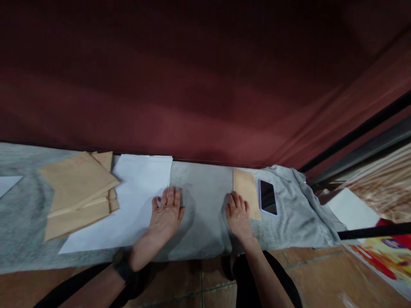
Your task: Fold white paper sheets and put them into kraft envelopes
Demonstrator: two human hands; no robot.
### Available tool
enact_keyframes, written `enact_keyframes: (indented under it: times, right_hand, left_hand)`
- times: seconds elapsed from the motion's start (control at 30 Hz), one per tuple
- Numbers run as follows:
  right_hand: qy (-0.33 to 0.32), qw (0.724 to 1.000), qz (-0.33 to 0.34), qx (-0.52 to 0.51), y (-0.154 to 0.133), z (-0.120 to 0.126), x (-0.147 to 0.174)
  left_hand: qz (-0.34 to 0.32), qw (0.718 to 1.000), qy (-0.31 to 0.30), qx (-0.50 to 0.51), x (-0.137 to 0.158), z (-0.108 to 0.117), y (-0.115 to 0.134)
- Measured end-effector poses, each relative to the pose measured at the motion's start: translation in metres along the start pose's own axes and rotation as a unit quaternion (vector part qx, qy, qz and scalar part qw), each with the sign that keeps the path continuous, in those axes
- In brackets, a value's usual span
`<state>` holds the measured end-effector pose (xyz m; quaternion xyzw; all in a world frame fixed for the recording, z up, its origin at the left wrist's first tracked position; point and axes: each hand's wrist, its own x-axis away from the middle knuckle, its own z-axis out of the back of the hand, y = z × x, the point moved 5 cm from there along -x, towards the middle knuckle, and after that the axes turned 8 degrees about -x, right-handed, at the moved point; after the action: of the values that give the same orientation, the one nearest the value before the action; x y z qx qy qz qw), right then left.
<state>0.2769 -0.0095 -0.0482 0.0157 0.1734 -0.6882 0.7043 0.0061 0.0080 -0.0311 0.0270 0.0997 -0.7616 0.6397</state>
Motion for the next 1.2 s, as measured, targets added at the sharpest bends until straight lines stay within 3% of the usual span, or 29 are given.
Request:
enact_keyframes:
  times: [0.07, 0.17, 0.37, 0.63, 0.8, 1.0, 1.2]
  right_hand:
    - [0.004, 1.000, -0.009, 0.009, 0.000, 0.001, -0.001]
    - [0.008, 1.000, -0.017, 0.022, -0.003, 0.001, -0.003]
    - [0.012, 0.999, -0.020, 0.036, -0.010, 0.000, -0.005]
    - [-0.007, 0.999, -0.024, 0.032, -0.013, -0.003, -0.009]
    - [0.035, 0.999, 0.010, -0.003, -0.014, -0.007, -0.009]
    - [0.047, 0.995, 0.062, -0.064, -0.032, -0.015, -0.009]
    - [0.046, 0.991, 0.084, -0.099, -0.043, -0.016, -0.009]
  left_hand:
    - [0.049, 0.998, -0.035, -0.016, -0.001, 0.001, -0.018]
    - [0.068, 0.994, -0.079, -0.020, 0.003, 0.002, -0.035]
    - [0.049, 0.994, -0.100, 0.009, 0.010, 0.010, -0.042]
    - [0.034, 0.973, -0.226, 0.038, 0.006, 0.034, -0.055]
    - [0.009, 0.957, -0.280, 0.080, 0.008, 0.033, -0.062]
    - [0.043, 0.959, -0.277, 0.040, 0.022, 0.037, -0.069]
    - [0.037, 0.959, -0.281, 0.027, 0.036, 0.037, -0.054]
